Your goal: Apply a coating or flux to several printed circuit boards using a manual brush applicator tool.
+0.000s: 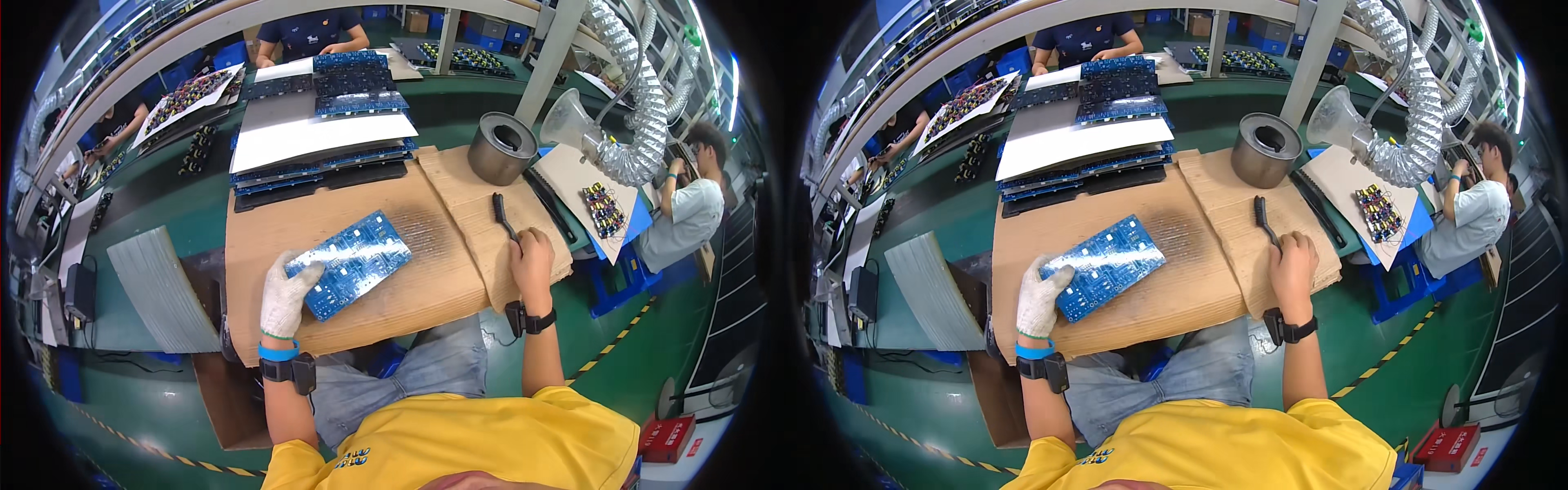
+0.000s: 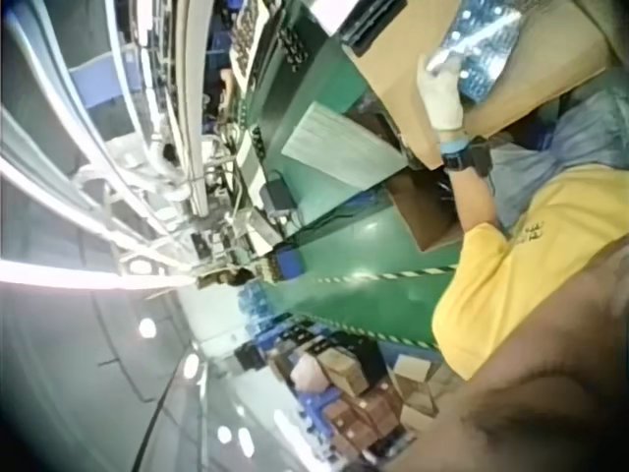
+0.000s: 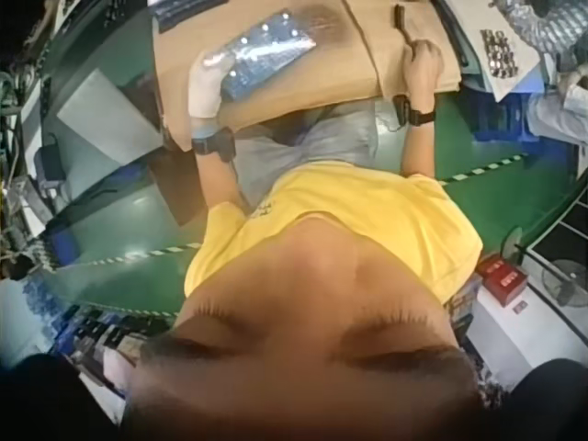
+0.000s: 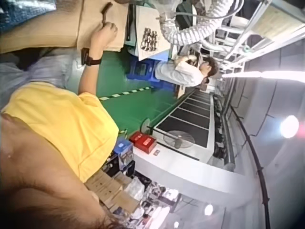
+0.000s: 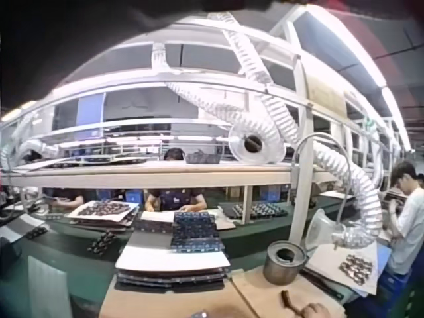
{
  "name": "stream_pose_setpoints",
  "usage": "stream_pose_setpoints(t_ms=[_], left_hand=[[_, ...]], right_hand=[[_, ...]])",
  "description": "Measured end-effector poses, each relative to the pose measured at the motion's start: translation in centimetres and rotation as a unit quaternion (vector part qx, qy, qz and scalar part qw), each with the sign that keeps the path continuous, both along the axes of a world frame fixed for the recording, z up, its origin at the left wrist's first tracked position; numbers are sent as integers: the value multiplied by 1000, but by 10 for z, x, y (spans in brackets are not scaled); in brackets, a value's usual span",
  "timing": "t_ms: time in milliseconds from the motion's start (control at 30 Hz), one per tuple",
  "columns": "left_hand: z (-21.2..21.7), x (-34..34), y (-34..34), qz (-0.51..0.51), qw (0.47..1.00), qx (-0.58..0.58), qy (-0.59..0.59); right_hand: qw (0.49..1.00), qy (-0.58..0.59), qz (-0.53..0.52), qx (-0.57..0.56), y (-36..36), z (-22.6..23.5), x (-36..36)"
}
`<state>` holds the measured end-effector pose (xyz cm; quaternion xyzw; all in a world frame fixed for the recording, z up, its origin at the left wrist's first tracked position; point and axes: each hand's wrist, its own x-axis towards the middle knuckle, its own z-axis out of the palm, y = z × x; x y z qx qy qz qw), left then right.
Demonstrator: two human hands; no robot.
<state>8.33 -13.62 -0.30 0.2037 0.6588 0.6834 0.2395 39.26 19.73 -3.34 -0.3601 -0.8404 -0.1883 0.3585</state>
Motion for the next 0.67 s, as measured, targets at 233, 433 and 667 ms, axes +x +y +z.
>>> stream_pose_setpoints(t_ms=[233, 433, 667], left_hand=[[2, 13, 5, 115, 927, -189, 303], [7, 39, -11, 9, 817, -279, 505], [-9, 35, -20, -25, 837, -289, 464]], right_hand=[[952, 144, 108, -249, 4, 21, 18], [929, 269, 193, -164, 52, 101, 5], [978, 86, 128, -143, 137, 131, -53]])
